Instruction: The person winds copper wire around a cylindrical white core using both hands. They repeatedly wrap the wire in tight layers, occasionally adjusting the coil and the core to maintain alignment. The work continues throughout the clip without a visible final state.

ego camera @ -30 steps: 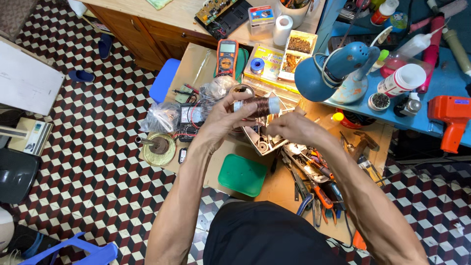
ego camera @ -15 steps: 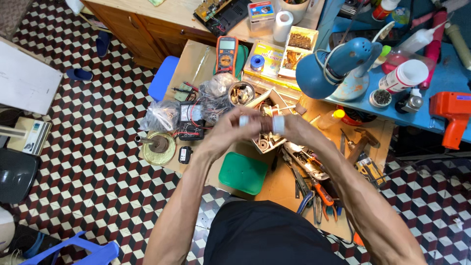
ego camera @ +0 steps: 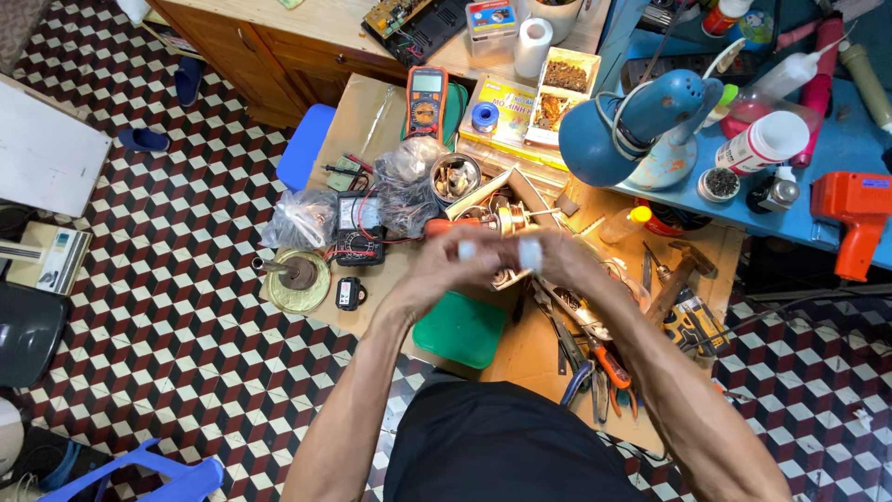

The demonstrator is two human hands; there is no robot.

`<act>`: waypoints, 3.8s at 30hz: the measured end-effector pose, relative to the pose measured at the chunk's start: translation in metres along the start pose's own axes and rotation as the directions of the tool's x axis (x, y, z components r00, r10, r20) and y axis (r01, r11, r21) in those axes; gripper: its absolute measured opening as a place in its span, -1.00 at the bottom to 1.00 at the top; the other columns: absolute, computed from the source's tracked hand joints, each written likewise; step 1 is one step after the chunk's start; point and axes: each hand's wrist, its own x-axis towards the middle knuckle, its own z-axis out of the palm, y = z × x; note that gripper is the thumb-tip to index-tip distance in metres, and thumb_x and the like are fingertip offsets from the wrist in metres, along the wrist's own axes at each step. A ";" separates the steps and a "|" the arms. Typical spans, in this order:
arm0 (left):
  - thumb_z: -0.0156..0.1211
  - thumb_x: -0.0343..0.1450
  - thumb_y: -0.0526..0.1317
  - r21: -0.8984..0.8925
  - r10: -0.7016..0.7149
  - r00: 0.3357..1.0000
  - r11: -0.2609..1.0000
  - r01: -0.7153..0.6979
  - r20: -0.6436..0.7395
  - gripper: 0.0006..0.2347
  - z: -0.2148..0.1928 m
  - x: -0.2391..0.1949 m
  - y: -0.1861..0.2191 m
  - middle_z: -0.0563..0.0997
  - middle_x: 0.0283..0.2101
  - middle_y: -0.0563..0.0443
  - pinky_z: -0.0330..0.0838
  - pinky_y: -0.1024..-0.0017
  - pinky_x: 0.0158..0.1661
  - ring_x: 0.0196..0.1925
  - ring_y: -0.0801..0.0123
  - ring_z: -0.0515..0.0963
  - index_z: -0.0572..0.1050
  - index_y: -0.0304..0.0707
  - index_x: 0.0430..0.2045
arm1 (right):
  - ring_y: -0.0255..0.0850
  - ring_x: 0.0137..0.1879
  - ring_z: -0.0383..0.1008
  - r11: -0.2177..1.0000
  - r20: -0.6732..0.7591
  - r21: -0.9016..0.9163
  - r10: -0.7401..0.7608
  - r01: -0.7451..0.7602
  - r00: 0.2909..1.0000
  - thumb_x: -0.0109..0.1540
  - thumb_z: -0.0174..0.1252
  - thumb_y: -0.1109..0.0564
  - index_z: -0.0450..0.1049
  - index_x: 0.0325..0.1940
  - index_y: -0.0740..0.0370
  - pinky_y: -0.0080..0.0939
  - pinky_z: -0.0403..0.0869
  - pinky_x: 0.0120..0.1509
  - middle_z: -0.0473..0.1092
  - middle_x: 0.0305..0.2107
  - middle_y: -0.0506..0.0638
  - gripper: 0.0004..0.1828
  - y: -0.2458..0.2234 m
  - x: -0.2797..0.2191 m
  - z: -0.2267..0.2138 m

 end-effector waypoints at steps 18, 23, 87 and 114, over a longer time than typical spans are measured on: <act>0.41 0.36 -0.17 -0.167 0.059 0.979 0.982 -0.092 -0.194 -0.55 0.024 0.013 -0.039 0.60 -0.04 -0.10 0.59 0.44 -0.08 -0.11 0.31 0.64 0.41 -0.32 0.09 | -0.21 -0.13 0.61 0.990 -0.108 0.129 -0.049 0.062 0.993 0.29 0.06 0.10 0.54 0.16 0.07 -0.12 0.57 -0.03 0.61 -0.17 0.03 -0.64 0.019 0.004 0.016; 0.38 0.34 -0.15 -0.015 -0.089 0.991 0.996 0.091 0.095 -0.59 0.009 0.009 -0.016 0.62 -0.06 -0.03 0.68 0.38 -0.10 -0.07 0.39 0.66 0.47 -0.29 0.03 | 0.05 0.11 0.53 0.931 -0.060 -0.133 -0.349 0.339 0.935 0.18 0.26 0.07 0.59 0.07 0.17 -0.01 0.50 0.08 0.42 0.17 0.16 -0.62 0.009 -0.004 -0.010; 0.41 0.25 -0.04 0.243 -0.084 0.967 0.959 0.143 -0.240 -0.58 0.047 -0.030 -0.027 0.61 -0.35 0.09 0.44 0.52 -0.51 -0.49 0.54 0.53 0.48 -0.22 -0.10 | 0.19 0.42 0.25 0.604 -0.009 -0.698 -0.544 0.384 0.839 0.02 0.16 0.24 0.33 0.37 0.12 0.18 0.38 0.34 0.17 0.33 0.29 -0.22 0.007 0.033 0.006; 0.28 0.42 -0.16 -0.403 -0.181 0.973 0.887 0.224 0.142 -0.55 0.075 -0.015 -0.059 0.59 0.07 0.04 0.45 0.47 0.12 0.08 0.49 0.56 0.45 -0.34 0.20 | -0.37 -0.12 0.47 0.522 -0.176 0.847 0.458 -0.103 0.872 0.27 0.23 0.00 0.43 0.29 0.24 -0.32 0.47 -0.01 0.50 -0.15 -0.05 -0.46 -0.018 -0.118 0.034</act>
